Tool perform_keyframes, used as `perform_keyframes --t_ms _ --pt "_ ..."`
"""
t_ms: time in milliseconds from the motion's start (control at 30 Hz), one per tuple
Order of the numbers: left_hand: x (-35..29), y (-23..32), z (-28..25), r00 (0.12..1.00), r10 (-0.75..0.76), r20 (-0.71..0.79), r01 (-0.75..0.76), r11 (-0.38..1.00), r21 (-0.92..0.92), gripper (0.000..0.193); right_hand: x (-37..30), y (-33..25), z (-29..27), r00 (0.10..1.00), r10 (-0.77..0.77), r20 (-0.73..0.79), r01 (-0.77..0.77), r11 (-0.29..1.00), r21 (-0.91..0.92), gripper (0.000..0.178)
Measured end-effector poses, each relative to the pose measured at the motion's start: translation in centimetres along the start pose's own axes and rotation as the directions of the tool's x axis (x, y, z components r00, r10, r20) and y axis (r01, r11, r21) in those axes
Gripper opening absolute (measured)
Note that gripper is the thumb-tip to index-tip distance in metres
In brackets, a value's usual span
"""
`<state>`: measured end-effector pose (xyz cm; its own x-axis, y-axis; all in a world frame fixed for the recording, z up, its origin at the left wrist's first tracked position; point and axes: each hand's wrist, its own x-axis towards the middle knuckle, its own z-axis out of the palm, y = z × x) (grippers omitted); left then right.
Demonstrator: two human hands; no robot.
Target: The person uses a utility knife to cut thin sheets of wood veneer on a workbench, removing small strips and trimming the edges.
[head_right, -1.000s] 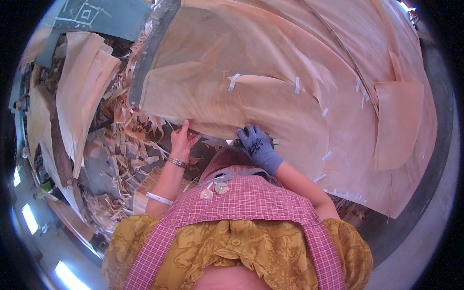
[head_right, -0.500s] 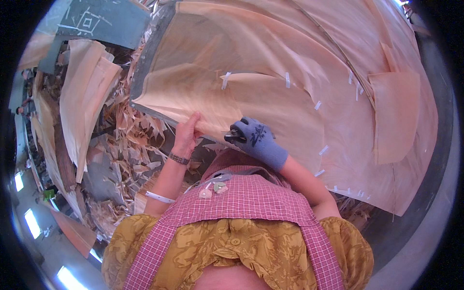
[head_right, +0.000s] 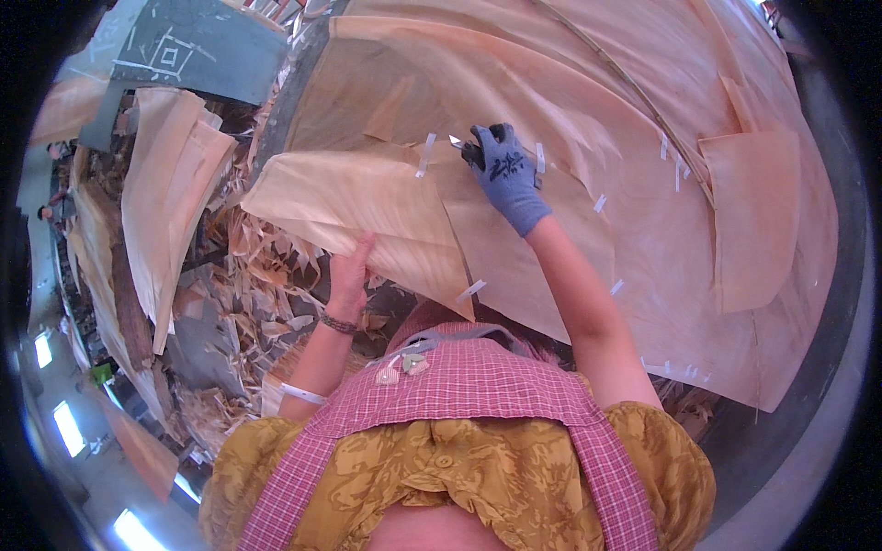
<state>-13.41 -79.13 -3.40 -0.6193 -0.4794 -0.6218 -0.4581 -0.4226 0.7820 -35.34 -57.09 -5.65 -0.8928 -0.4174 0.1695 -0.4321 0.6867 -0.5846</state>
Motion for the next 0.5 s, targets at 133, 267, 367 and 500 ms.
perform_keyframes --t_ms 133,267,367,500 --pt "0.5 -1.7 -0.1 0.998 -0.051 -0.031 0.051 0.999 -0.005 0.041 2.0 -0.3 0.4 0.984 0.061 0.165 -0.06 0.998 -0.01 0.034" --pt "0.1 -1.9 0.2 0.997 -0.072 -0.022 0.071 0.997 -0.032 0.041 2.7 -0.7 1.1 0.981 0.128 0.145 -0.119 0.99 -0.069 0.035" --pt "-0.4 -1.6 0.4 0.998 -0.065 -0.002 0.065 0.997 -0.048 0.038 3.1 -0.4 2.0 0.971 0.192 0.143 -0.182 0.98 -0.086 0.038" --pt "-0.9 -1.0 1.2 0.999 0.009 0.053 -0.003 0.993 -0.122 0.034 3.3 0.3 3.4 0.971 0.175 0.165 -0.165 0.984 -0.071 0.036"
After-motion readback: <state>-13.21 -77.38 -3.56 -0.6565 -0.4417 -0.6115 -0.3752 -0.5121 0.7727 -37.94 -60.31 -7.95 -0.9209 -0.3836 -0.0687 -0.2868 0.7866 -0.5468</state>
